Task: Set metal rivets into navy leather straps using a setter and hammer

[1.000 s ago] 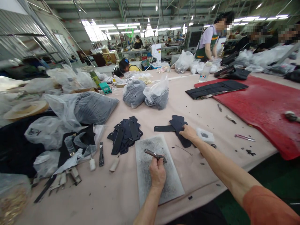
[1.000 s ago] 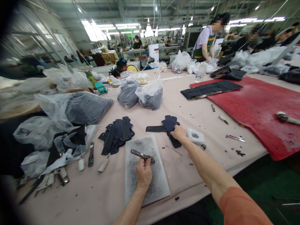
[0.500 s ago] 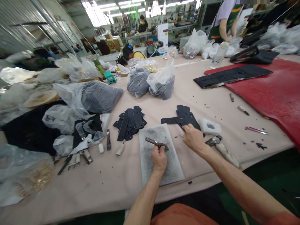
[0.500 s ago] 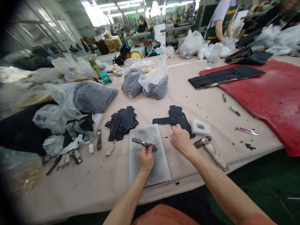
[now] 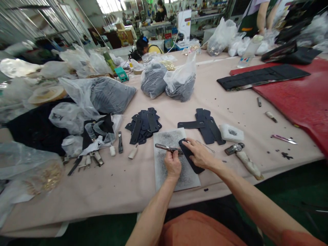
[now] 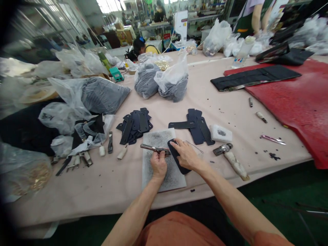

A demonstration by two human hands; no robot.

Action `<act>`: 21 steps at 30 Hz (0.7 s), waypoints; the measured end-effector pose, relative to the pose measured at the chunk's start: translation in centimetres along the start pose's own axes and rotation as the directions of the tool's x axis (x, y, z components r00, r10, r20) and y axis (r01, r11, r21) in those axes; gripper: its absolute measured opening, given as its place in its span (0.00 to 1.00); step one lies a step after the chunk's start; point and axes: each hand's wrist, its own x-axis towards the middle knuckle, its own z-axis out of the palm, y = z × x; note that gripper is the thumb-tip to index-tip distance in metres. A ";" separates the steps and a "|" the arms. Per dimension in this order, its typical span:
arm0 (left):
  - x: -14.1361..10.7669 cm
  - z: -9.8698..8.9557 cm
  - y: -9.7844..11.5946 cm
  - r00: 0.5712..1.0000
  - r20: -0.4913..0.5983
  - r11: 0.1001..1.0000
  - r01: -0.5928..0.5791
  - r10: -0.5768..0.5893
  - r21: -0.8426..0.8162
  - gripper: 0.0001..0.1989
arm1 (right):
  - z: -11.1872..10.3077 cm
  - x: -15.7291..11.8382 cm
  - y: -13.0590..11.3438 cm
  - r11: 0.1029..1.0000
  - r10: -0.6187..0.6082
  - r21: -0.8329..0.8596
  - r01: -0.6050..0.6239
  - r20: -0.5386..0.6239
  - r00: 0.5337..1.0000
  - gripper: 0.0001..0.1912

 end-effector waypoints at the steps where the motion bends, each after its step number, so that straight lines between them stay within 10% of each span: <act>1: 0.0 0.0 -0.1 1.000 0.001 1.000 0.004 -0.004 -0.008 0.12 | -0.3 0.6 0.1 1.000 0.000 0.006 0.000 0.045 0.999 0.40; 14: -0.2 0.0 -0.2 0.999 0.014 0.996 0.030 -0.029 -0.082 0.12 | 2.0 -0.6 -0.1 0.812 0.575 -0.102 -0.574 -0.030 0.818 0.26; 17: -0.1 0.0 -0.2 0.999 0.022 0.997 0.026 -0.025 -0.074 0.12 | 1.3 -1.3 -0.3 0.880 0.440 -0.138 -0.454 -0.117 0.890 0.29; 21: 0.0 0.1 -0.4 1.000 0.008 0.999 0.020 -0.020 -0.037 0.11 | -0.6 1.1 0.3 0.982 -0.067 -0.175 0.070 0.020 0.998 0.40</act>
